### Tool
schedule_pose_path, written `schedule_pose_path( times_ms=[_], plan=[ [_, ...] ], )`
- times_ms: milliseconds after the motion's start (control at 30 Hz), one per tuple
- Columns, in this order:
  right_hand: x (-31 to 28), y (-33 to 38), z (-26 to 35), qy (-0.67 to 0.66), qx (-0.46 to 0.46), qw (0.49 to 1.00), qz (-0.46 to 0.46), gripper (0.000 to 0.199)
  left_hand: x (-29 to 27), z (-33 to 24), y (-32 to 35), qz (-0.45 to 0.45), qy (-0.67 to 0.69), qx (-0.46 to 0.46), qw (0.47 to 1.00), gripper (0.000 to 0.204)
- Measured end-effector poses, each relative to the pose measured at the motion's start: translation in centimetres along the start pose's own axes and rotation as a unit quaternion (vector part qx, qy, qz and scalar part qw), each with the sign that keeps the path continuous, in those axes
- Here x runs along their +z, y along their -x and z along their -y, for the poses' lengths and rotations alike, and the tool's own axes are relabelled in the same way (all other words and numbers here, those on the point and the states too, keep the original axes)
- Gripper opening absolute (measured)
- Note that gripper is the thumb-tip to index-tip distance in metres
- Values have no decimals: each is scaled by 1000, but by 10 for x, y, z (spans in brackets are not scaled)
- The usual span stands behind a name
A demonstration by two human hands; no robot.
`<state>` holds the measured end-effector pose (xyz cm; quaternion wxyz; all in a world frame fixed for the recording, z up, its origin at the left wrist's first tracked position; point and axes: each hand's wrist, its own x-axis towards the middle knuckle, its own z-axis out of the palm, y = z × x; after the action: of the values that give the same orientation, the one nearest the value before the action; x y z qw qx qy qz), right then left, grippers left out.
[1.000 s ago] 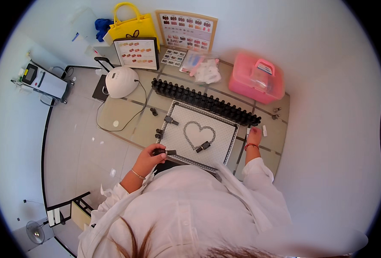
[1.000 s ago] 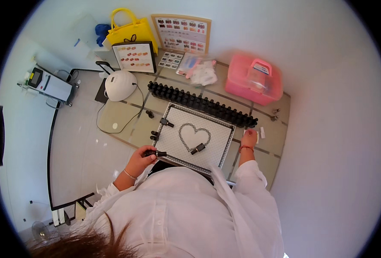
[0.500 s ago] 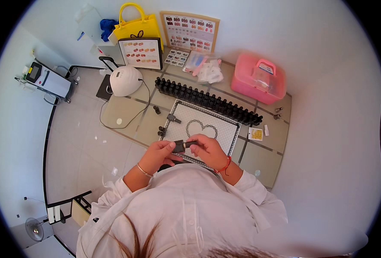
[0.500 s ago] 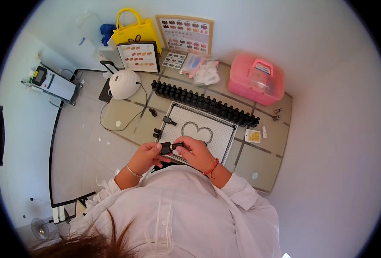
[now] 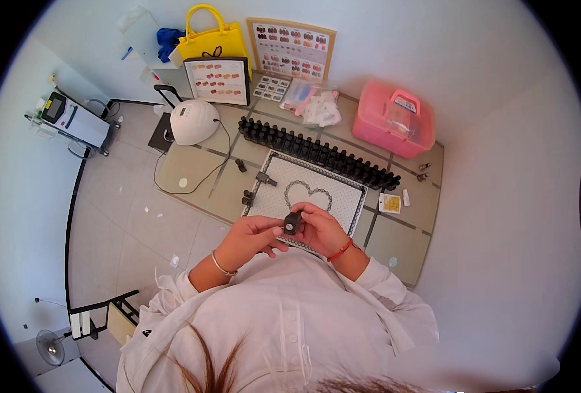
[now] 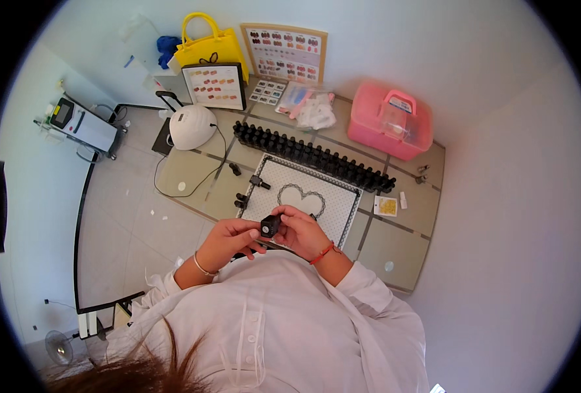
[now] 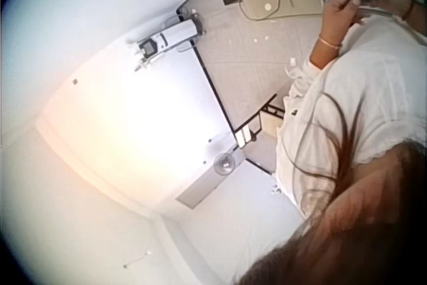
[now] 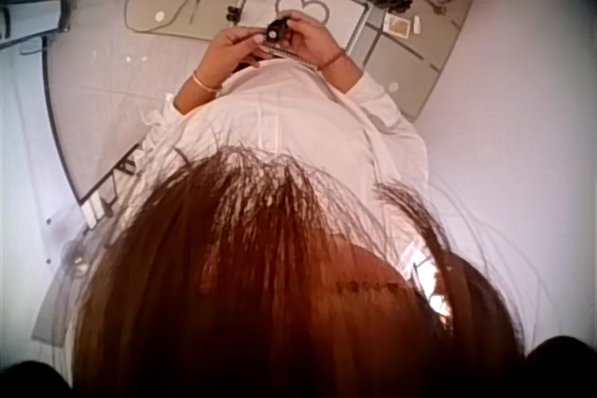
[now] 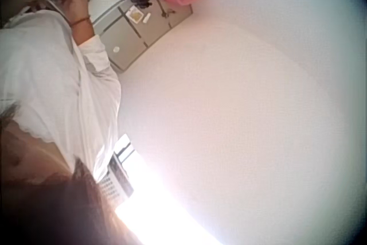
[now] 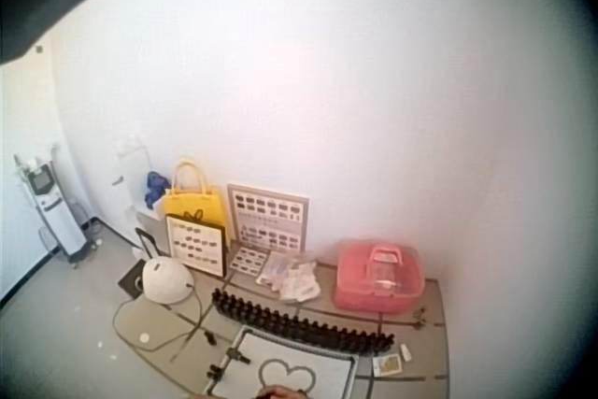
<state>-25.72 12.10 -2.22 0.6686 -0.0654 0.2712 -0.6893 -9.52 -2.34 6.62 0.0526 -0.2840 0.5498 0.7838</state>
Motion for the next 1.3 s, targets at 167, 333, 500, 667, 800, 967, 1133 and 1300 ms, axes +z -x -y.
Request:
schedule_pose_path(
  times_ms=[167, 333, 500, 667, 800, 967, 1133, 1300],
  plan=[
    [0, 0, 0, 5, -29, 1000, 3, 21, 1, 1, 1, -1, 0, -6, 1000, 35],
    [1, 1, 2, 20, -48, 999, -2, 19, 2, -1, 4, -5, 0, -6, 1000, 34],
    [1, 0, 1, 35, -75, 996, 17, 20, 1, 2, 5, -5, 5, -9, 1000, 33],
    [8, 2, 4, 27, -86, 996, 22, 18, -3, 7, 4, -8, 10, -5, 1000, 33],
    [9, 3, 3, 26, -92, 995, 19, 18, -3, 7, 5, -3, 4, -1, 1000, 34],
    [9, 3, 1, 59, -110, 992, 27, 18, -6, 14, 3, 5, -3, 5, 1000, 35],
    [8, 3, -3, 112, -106, 987, 41, 21, -7, 19, -3, 39, 19, -44, 998, 41],
    [17, 4, 2, 266, -131, 955, -19, 22, -18, 36, -7, 5, -24, 17, 1000, 39]
  ],
)
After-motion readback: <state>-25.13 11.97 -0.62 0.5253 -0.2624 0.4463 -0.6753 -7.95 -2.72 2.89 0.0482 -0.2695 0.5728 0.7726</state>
